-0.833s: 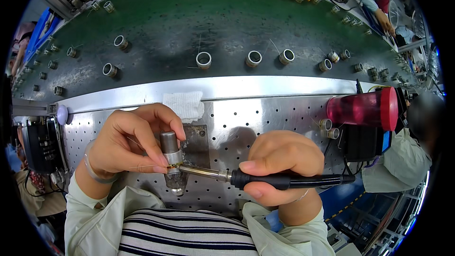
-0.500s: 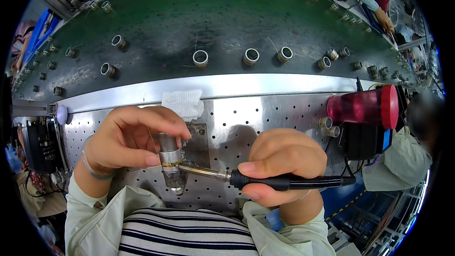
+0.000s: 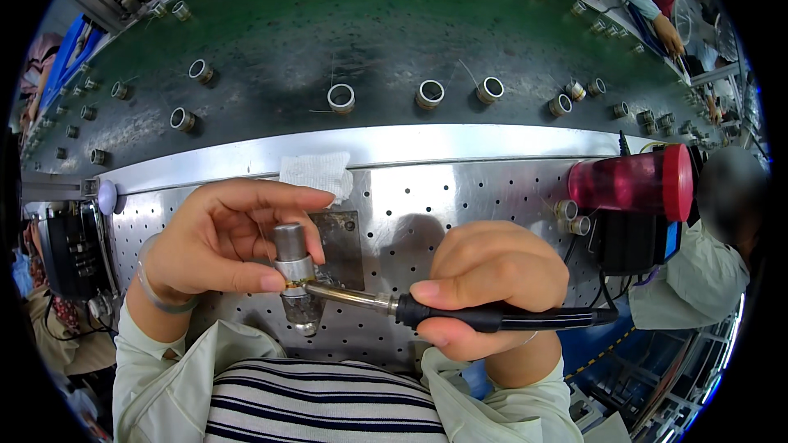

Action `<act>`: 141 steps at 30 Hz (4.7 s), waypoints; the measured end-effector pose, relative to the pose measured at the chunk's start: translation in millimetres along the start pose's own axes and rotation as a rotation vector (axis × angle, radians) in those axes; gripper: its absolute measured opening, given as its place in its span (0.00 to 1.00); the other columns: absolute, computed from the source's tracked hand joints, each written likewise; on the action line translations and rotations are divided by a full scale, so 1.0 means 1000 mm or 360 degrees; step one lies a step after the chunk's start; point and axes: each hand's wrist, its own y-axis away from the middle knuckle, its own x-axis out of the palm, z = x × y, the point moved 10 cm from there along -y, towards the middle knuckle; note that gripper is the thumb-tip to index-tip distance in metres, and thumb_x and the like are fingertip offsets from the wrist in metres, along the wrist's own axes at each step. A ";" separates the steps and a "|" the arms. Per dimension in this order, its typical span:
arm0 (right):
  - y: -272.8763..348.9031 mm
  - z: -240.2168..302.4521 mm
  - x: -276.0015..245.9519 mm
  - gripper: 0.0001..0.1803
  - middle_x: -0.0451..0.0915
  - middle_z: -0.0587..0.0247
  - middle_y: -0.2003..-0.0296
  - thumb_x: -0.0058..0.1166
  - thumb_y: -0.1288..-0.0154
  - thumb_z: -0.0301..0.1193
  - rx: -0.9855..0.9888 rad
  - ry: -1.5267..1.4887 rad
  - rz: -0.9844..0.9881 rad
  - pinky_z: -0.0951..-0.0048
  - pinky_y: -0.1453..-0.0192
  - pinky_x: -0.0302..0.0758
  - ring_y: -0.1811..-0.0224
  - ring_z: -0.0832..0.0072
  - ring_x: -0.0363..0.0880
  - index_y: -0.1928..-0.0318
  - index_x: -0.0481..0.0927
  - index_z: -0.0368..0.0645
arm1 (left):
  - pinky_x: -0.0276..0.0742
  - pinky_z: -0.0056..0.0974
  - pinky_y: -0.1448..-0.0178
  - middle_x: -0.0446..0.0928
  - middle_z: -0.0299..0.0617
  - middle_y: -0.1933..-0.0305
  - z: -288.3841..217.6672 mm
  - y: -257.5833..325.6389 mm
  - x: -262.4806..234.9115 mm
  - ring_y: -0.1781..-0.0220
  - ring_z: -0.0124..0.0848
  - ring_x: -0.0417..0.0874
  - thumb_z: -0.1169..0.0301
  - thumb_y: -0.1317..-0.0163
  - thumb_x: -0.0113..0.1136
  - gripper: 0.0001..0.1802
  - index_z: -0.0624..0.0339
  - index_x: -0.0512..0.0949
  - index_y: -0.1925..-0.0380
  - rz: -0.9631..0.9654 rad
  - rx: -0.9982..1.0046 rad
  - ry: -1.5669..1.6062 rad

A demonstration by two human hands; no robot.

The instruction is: The person uses a soldering iron to apply solder to small cylindrical metal components held in a fixture. They repeatedly pick up components from a conveyor belt, solder them, and place them back on the belt.

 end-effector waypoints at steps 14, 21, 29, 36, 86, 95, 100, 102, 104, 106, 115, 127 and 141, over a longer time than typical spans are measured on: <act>0.007 -0.014 -0.009 0.13 0.78 0.54 0.81 0.67 0.55 0.22 0.0131 -0.0274 -0.0199 0.76 0.79 0.69 0.85 0.71 0.73 0.69 0.79 0.29 | 0.78 0.31 0.50 0.77 0.54 0.56 0.017 -0.005 -0.005 0.54 0.35 0.81 0.83 0.56 0.68 0.41 0.74 0.62 0.39 0.0158 -0.0145 0.0170; 0.008 -0.016 -0.008 0.14 0.78 0.54 0.81 0.68 0.58 0.21 0.0163 -0.0235 -0.0190 0.76 0.77 0.69 0.84 0.70 0.74 0.68 0.79 0.28 | 0.80 0.30 0.52 0.78 0.51 0.59 0.022 -0.004 -0.012 0.58 0.32 0.82 0.84 0.59 0.71 0.43 0.74 0.62 0.39 0.0011 -0.0148 0.0117; 0.010 -0.017 -0.011 0.13 0.78 0.53 0.81 0.67 0.58 0.20 0.0191 -0.0258 -0.0208 0.76 0.78 0.69 0.84 0.71 0.73 0.69 0.79 0.28 | 0.80 0.29 0.53 0.79 0.50 0.60 0.021 -0.005 -0.010 0.59 0.31 0.82 0.83 0.59 0.72 0.44 0.74 0.62 0.39 0.0005 -0.0145 0.0162; 0.007 -0.015 -0.010 0.13 0.78 0.53 0.81 0.67 0.58 0.20 0.0151 -0.0221 -0.0150 0.76 0.78 0.69 0.84 0.71 0.74 0.70 0.79 0.29 | 0.80 0.29 0.53 0.79 0.50 0.60 0.021 -0.006 -0.010 0.58 0.32 0.82 0.83 0.60 0.72 0.44 0.74 0.63 0.40 -0.0006 -0.0130 0.0144; 0.020 0.000 -0.044 0.18 0.70 0.65 0.82 0.69 0.49 0.35 0.0152 -0.0098 -0.0716 0.79 0.81 0.61 0.84 0.78 0.67 0.71 0.73 0.36 | 0.74 0.27 0.54 0.79 0.38 0.60 -0.134 0.049 -0.140 0.60 0.22 0.76 0.80 0.47 0.63 0.18 0.66 0.78 0.54 -0.1351 0.1049 -0.1241; 0.020 -0.008 -0.044 0.16 0.71 0.63 0.82 0.66 0.49 0.33 0.0221 -0.0149 -0.0681 0.80 0.79 0.62 0.84 0.79 0.67 0.72 0.72 0.36 | 0.71 0.41 0.49 0.77 0.45 0.57 -0.163 0.113 -0.255 0.54 0.41 0.76 0.67 0.55 0.70 0.18 0.58 0.81 0.62 -0.2373 0.0879 -0.2609; 0.020 -0.013 -0.042 0.15 0.71 0.63 0.82 0.66 0.49 0.31 0.0259 -0.0155 -0.0693 0.80 0.80 0.61 0.84 0.79 0.66 0.72 0.73 0.36 | 0.72 0.34 0.56 0.76 0.39 0.55 -0.150 0.052 -0.161 0.53 0.35 0.75 0.67 0.53 0.70 0.19 0.54 0.81 0.58 -0.1406 0.1062 -0.2467; 0.017 -0.012 -0.039 0.14 0.72 0.63 0.82 0.65 0.48 0.30 0.0254 -0.0202 -0.0654 0.80 0.80 0.61 0.84 0.79 0.67 0.72 0.73 0.36 | 0.73 0.34 0.57 0.76 0.40 0.56 -0.140 0.038 -0.160 0.59 0.33 0.76 0.71 0.53 0.69 0.18 0.56 0.81 0.58 -0.1287 0.0874 -0.2569; 0.017 -0.010 -0.039 0.14 0.72 0.62 0.82 0.65 0.48 0.30 0.0249 -0.0208 -0.0643 0.81 0.80 0.61 0.84 0.79 0.67 0.72 0.73 0.35 | 0.74 0.33 0.58 0.77 0.41 0.58 -0.136 0.030 -0.166 0.62 0.32 0.77 0.75 0.52 0.68 0.17 0.59 0.81 0.58 -0.1284 0.0776 -0.2483; 0.016 -0.009 -0.039 0.16 0.70 0.63 0.81 0.65 0.48 0.32 0.0283 -0.0177 -0.0632 0.80 0.80 0.60 0.84 0.79 0.65 0.72 0.71 0.36 | 0.75 0.32 0.58 0.78 0.41 0.60 -0.135 0.028 -0.163 0.64 0.30 0.78 0.78 0.51 0.66 0.16 0.62 0.81 0.59 -0.1320 0.0704 -0.2285; 0.015 -0.008 -0.037 0.17 0.67 0.66 0.83 0.64 0.47 0.36 0.0374 -0.0122 -0.0642 0.79 0.81 0.58 0.84 0.79 0.61 0.73 0.70 0.38 | 0.75 0.27 0.57 0.80 0.40 0.62 -0.034 -0.016 -0.017 0.63 0.23 0.78 0.74 0.48 0.69 0.16 0.66 0.81 0.58 -0.0014 0.0151 -0.0497; 0.023 -0.014 -0.029 0.09 0.77 0.57 0.79 0.63 0.52 0.22 0.0370 -0.0414 -0.0537 0.76 0.74 0.69 0.80 0.73 0.74 0.70 0.78 0.32 | 0.75 0.28 0.54 0.74 0.48 0.51 -0.003 -0.009 0.000 0.48 0.33 0.76 0.79 0.56 0.72 0.26 0.67 0.77 0.53 0.0087 0.0093 0.0013; 0.014 -0.010 -0.018 0.11 0.77 0.57 0.81 0.64 0.56 0.20 0.0285 -0.0232 -0.0232 0.74 0.78 0.69 0.84 0.70 0.73 0.69 0.79 0.32 | 0.70 0.35 0.41 0.71 0.49 0.49 -0.014 -0.001 0.007 0.46 0.35 0.73 0.84 0.55 0.69 0.10 0.61 0.83 0.71 0.0155 0.0497 -0.0238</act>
